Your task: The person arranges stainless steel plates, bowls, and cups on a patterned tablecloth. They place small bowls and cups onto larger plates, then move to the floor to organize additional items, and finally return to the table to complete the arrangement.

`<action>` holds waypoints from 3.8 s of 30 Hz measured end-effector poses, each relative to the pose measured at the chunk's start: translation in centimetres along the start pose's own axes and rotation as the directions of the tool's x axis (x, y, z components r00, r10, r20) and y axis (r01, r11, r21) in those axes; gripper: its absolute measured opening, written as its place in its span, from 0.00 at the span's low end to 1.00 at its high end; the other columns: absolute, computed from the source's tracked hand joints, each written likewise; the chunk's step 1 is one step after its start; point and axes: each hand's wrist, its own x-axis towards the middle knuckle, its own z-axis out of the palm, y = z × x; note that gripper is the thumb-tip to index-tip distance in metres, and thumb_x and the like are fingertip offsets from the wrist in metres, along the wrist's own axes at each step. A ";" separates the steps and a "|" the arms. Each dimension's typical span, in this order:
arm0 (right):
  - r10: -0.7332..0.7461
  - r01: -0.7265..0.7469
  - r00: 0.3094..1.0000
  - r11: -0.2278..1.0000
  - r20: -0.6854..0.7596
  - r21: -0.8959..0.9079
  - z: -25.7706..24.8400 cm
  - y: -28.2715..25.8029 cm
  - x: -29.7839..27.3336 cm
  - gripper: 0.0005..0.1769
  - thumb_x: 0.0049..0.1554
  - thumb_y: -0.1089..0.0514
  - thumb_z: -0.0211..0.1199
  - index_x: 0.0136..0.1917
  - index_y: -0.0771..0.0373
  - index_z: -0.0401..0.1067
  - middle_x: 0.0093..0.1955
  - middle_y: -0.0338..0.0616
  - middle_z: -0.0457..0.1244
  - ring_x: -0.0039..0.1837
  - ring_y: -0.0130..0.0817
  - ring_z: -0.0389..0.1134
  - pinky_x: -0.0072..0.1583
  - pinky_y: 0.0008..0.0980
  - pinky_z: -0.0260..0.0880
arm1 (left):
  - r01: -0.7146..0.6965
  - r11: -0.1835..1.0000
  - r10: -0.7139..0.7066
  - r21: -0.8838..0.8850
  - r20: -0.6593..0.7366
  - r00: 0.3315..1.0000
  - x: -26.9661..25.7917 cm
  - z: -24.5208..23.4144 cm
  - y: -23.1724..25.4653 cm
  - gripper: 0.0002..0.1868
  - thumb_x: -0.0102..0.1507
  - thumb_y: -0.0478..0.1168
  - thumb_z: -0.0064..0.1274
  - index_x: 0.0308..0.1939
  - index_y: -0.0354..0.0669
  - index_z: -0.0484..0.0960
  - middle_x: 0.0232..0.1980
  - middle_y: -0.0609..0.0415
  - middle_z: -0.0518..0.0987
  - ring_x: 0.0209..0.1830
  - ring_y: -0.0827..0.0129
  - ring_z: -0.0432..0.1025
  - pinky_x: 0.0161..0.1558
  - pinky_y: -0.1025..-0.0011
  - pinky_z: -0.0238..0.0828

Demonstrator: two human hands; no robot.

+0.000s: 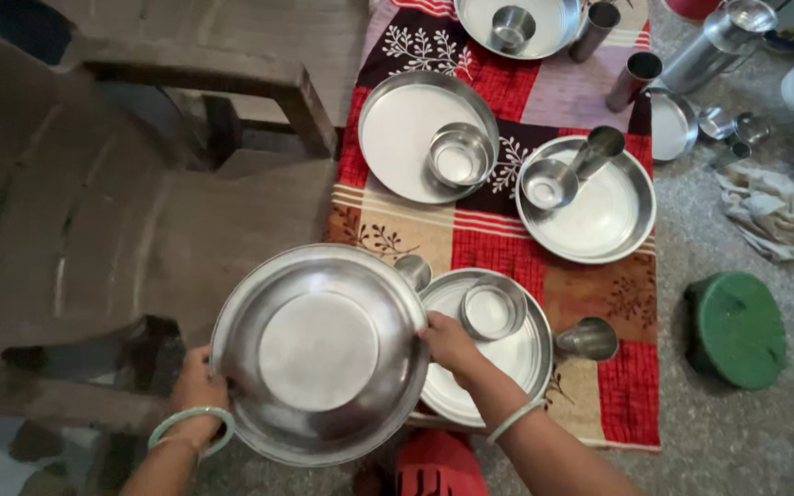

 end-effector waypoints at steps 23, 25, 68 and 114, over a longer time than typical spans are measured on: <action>-0.148 0.151 0.989 0.979 0.031 -0.139 -0.9 2.6 7.9 0.17 0.62 0.55 0.53 0.59 0.63 0.75 0.48 0.44 0.72 0.49 0.28 0.71 0.51 0.30 0.70 | 0.305 0.940 -0.295 -0.152 0.086 0.952 2.9 7.4 -0.7 0.26 0.59 0.24 0.46 0.62 0.36 0.71 0.58 0.30 0.80 0.62 0.41 0.75 0.63 0.53 0.68; -0.021 0.027 0.999 0.991 0.045 -0.134 -1.0 2.4 7.8 0.21 0.64 0.49 0.52 0.59 0.65 0.75 0.48 0.50 0.70 0.46 0.34 0.69 0.47 0.36 0.70 | 0.306 0.948 -0.302 -0.089 0.062 0.951 2.5 7.6 -0.6 0.26 0.60 0.25 0.47 0.63 0.38 0.70 0.58 0.30 0.79 0.63 0.40 0.74 0.64 0.53 0.67; -0.385 0.263 0.842 0.905 -0.378 -0.335 -4.0 0.2 9.2 0.20 0.61 0.52 0.58 0.63 0.62 0.67 0.57 0.52 0.70 0.55 0.48 0.73 0.58 0.44 0.70 | 0.156 0.961 -0.130 -0.228 0.126 0.983 -0.8 4.0 7.5 0.32 0.63 0.27 0.42 0.71 0.51 0.71 0.67 0.44 0.77 0.69 0.52 0.70 0.68 0.59 0.62; -0.531 -0.245 0.494 0.675 -0.688 -0.696 -18.7 12.9 4.9 0.47 0.62 0.52 0.64 0.87 0.55 0.45 0.85 0.71 0.39 0.80 0.73 0.44 0.70 0.69 0.44 | -0.005 0.988 0.017 -0.155 0.074 0.997 1.3 6.7 8.6 0.29 0.65 0.32 0.41 0.71 0.59 0.68 0.58 0.37 0.79 0.62 0.42 0.73 0.60 0.51 0.68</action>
